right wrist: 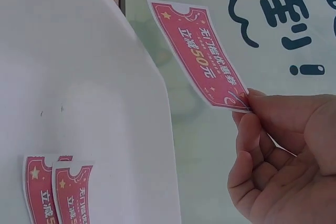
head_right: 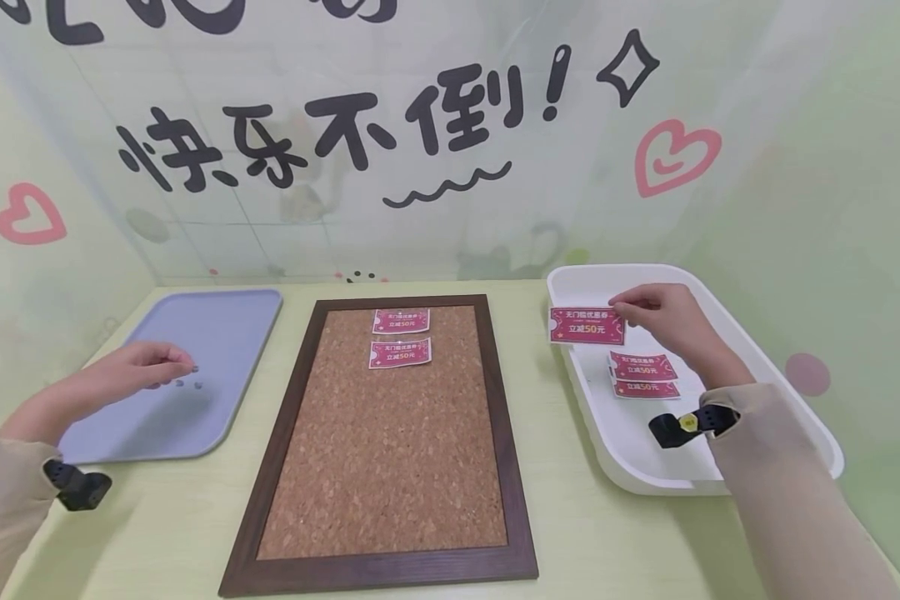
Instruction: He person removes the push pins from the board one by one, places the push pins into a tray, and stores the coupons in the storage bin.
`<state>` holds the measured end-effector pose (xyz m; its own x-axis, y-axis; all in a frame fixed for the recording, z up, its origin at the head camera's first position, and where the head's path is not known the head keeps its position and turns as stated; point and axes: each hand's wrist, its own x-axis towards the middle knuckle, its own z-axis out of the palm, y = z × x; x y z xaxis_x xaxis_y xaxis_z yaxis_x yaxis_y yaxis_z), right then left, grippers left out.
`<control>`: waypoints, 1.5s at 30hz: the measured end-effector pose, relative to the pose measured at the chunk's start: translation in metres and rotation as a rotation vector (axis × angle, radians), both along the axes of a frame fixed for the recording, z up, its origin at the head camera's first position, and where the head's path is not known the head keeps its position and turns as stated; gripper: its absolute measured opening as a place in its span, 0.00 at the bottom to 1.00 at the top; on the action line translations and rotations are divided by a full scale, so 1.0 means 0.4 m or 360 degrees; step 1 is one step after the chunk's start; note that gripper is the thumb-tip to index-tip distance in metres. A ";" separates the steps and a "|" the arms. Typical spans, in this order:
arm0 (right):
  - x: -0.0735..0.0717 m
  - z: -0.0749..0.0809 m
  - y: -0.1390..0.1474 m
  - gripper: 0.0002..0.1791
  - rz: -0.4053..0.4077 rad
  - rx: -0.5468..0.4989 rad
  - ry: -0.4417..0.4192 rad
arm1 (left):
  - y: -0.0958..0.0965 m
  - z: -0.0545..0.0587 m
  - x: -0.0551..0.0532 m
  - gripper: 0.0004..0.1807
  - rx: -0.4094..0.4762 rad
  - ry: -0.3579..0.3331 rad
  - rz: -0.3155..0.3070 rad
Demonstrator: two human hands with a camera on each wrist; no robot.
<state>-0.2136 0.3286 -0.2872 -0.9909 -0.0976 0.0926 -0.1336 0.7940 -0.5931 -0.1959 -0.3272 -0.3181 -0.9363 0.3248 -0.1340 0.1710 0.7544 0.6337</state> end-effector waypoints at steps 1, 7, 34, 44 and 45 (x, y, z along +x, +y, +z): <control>-0.001 -0.002 0.004 0.24 -0.0010 -0.0003 -0.0008 | -0.006 -0.002 0.002 0.17 0.0002 -0.0001 -0.0001; -0.005 -0.017 0.029 0.26 -0.0056 -0.0030 -0.0019 | -0.036 -0.015 0.008 0.20 0.0022 -0.0030 0.0048; -0.040 -0.085 0.124 0.36 -0.0254 -0.0195 -0.0255 | -0.127 -0.077 -0.005 0.23 -0.0027 -0.0192 0.0227; -0.058 -0.101 0.135 0.39 -0.0213 -0.0225 -0.0280 | -0.129 -0.077 -0.034 0.24 -0.0047 -0.0216 0.0265; -0.064 -0.107 0.140 0.39 -0.0208 -0.0231 -0.0284 | -0.130 -0.078 -0.037 0.25 -0.0053 -0.0215 0.0272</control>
<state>-0.2393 0.3848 -0.3300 -0.9961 0.0336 -0.0811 0.0813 0.7024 -0.7071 -0.2109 -0.3791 -0.3492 -0.9501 0.1564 -0.2699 -0.0458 0.7860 0.6165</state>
